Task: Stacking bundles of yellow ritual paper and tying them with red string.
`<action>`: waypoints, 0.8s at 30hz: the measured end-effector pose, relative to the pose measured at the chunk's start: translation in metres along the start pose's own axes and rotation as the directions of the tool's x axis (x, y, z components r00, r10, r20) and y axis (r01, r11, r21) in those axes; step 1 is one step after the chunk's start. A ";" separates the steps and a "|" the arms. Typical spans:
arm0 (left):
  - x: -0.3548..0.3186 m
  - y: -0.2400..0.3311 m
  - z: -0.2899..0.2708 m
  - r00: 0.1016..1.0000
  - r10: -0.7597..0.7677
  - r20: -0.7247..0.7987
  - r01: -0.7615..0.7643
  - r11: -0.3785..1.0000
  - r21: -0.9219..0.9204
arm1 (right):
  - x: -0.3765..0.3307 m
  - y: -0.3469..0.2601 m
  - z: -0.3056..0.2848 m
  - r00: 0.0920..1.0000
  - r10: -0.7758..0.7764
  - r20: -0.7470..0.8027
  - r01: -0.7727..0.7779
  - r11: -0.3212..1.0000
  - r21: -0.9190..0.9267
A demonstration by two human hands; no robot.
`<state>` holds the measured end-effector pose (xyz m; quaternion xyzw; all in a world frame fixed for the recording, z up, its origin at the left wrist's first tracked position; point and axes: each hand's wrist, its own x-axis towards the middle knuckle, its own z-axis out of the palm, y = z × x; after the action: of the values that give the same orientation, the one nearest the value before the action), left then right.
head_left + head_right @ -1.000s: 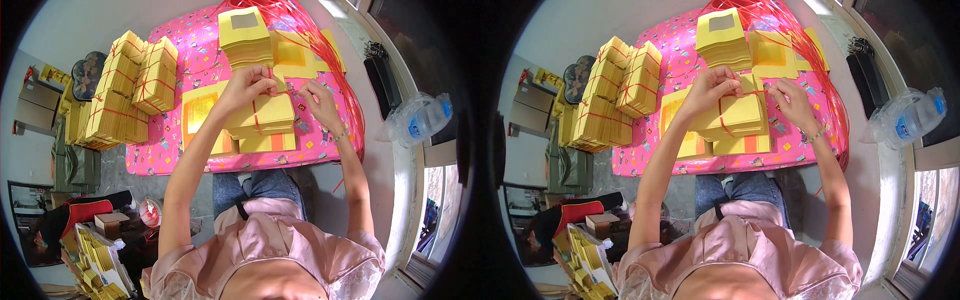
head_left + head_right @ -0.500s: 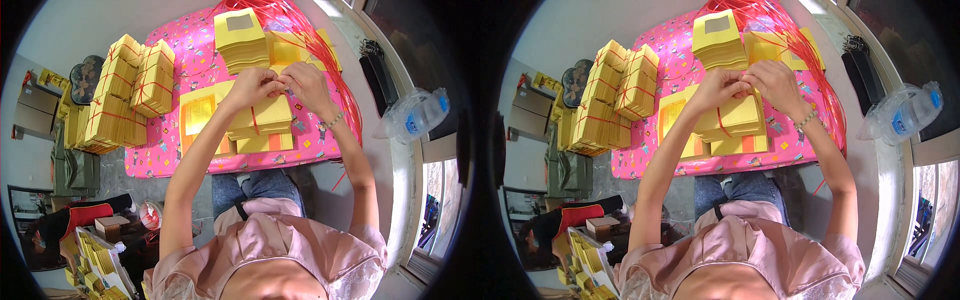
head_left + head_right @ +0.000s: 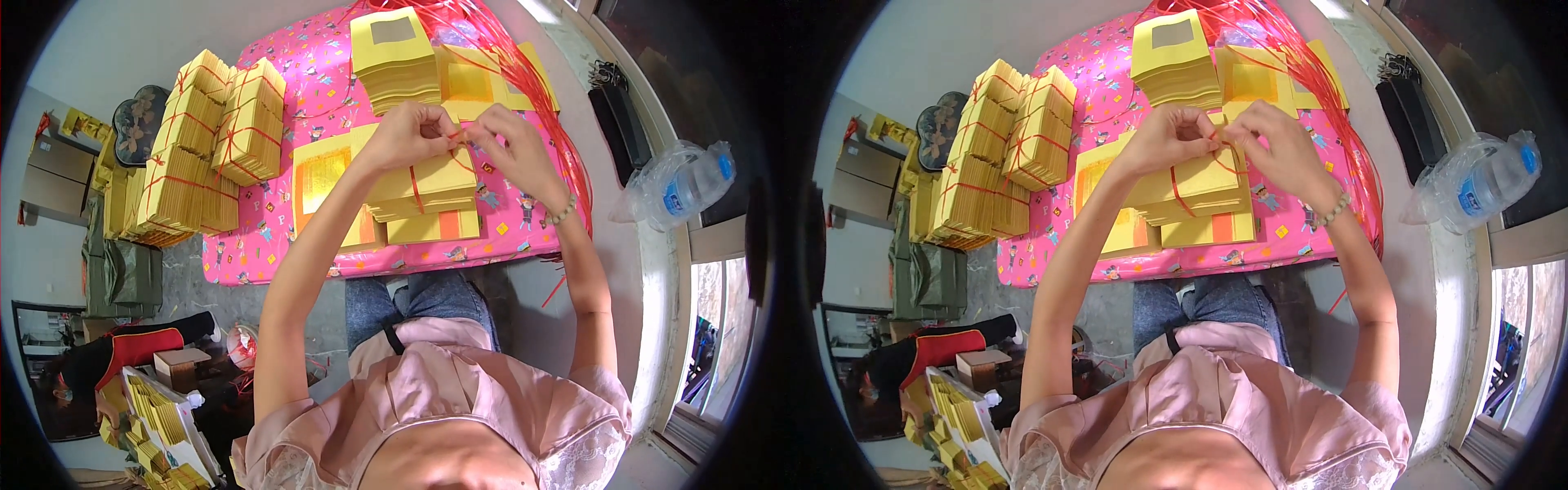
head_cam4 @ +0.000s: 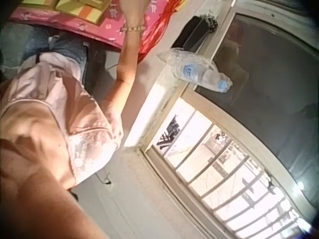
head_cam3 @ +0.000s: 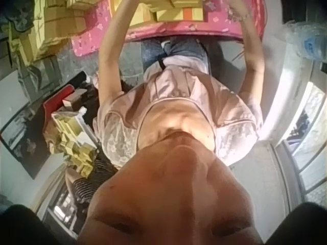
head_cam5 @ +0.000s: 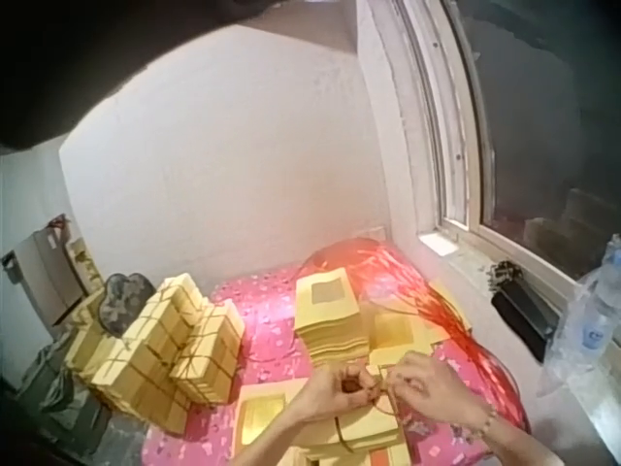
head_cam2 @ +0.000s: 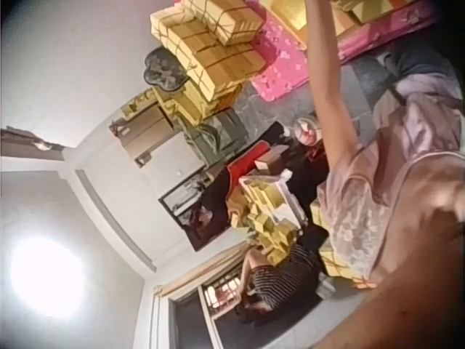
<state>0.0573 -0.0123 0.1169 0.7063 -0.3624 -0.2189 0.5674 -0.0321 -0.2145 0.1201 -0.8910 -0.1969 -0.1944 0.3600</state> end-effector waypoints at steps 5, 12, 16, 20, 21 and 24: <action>-0.007 0.011 0.007 0.977 0.208 -0.046 -0.158 0.853 0.497 | 0.009 0.021 0.017 0.993 0.081 0.086 -0.101 0.959 0.266; -0.010 0.001 0.024 0.789 0.593 -0.161 -0.287 0.587 0.757 | 0.008 0.052 0.037 0.966 0.140 0.219 -0.241 0.798 0.553; -0.011 -0.005 0.022 0.746 0.642 -0.178 -0.329 0.588 0.739 | 0.011 0.044 0.037 0.944 0.210 0.253 -0.327 0.679 0.658; -0.011 -0.007 0.023 0.737 0.648 -0.191 -0.330 0.593 0.735 | 0.014 0.055 0.033 0.942 0.162 0.294 -0.320 0.696 0.643; -0.011 -0.006 0.025 0.747 0.633 -0.203 -0.321 0.611 0.724 | 0.015 0.056 0.031 0.938 0.155 0.310 -0.328 0.687 0.648; -0.011 -0.006 0.026 0.762 0.610 -0.216 -0.309 0.636 0.707 | 0.018 0.061 0.028 0.937 0.127 0.325 -0.319 0.693 0.646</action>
<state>0.0332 -0.0198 0.1037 0.7638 -0.4494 0.2368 0.3982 0.0190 -0.2308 0.0758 -0.7270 -0.1890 0.0548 0.6578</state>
